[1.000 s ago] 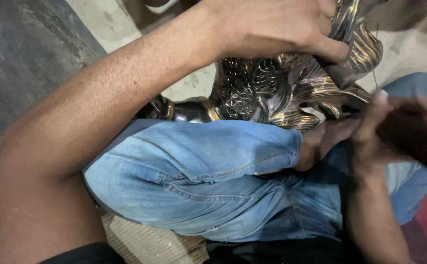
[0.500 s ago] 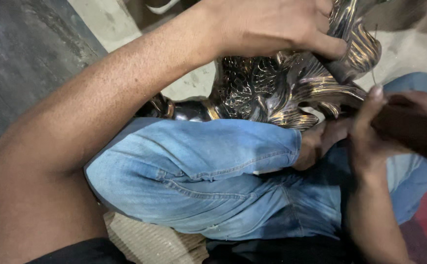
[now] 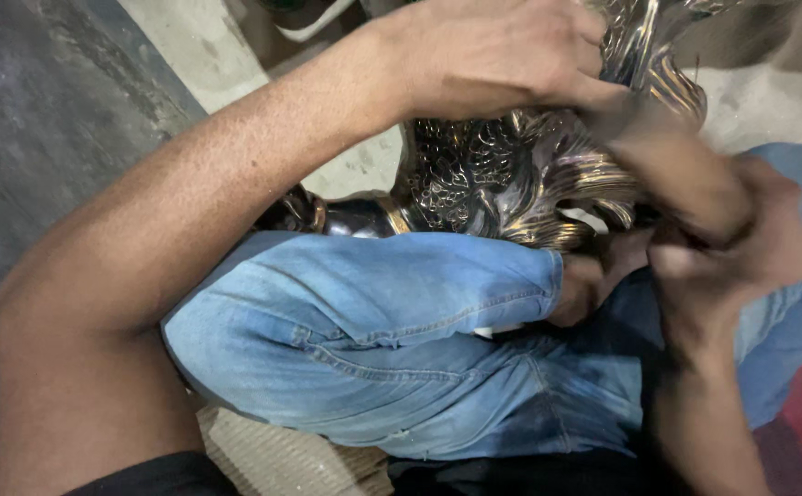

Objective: The person uses a chisel and hammer to carve intricate patterns into a large, ornate metal sculpture. They hold the chisel with one hand and strike it with a hammer in the other, working on the surface details of the sculpture.

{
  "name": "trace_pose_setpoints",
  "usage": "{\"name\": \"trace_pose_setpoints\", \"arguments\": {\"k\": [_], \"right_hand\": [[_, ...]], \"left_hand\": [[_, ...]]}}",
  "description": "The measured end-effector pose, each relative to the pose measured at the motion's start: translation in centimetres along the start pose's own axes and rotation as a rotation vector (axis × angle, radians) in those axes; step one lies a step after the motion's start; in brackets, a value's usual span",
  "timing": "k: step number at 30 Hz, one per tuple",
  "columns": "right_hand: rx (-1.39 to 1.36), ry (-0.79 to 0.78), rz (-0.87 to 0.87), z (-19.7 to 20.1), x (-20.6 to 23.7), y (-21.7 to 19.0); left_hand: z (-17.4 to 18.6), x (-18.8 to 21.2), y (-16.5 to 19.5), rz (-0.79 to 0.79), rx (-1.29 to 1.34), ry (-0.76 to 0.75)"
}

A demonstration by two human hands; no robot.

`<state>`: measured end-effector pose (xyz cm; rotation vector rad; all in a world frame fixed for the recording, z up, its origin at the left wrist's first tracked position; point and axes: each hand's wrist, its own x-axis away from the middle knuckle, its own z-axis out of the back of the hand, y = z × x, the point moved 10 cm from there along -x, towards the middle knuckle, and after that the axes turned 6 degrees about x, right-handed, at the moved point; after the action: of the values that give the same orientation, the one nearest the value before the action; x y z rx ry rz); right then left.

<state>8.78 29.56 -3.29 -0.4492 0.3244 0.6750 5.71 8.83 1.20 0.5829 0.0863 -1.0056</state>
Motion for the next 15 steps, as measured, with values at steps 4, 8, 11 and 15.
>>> {"name": "trace_pose_setpoints", "arguments": {"k": [4, 8, 11, 15], "right_hand": [[-0.275, 0.110, -0.205, 0.1, 0.8, 2.8], [-0.369, 0.122, -0.224, 0.2, 0.6, 3.0], [-0.150, 0.053, -0.085, 0.6, -0.4, 0.9], [-0.348, 0.129, -0.370, 0.5, 0.2, 3.4]], "left_hand": [[0.2, 0.4, 0.0, 0.018, 0.063, 0.037], [0.5, 0.1, 0.0, 0.029, 0.090, 0.060], [0.4, 0.0, -0.1, 0.038, 0.079, 0.051], [-0.2, 0.2, -0.3, 0.016, 0.073, -0.013]]}}
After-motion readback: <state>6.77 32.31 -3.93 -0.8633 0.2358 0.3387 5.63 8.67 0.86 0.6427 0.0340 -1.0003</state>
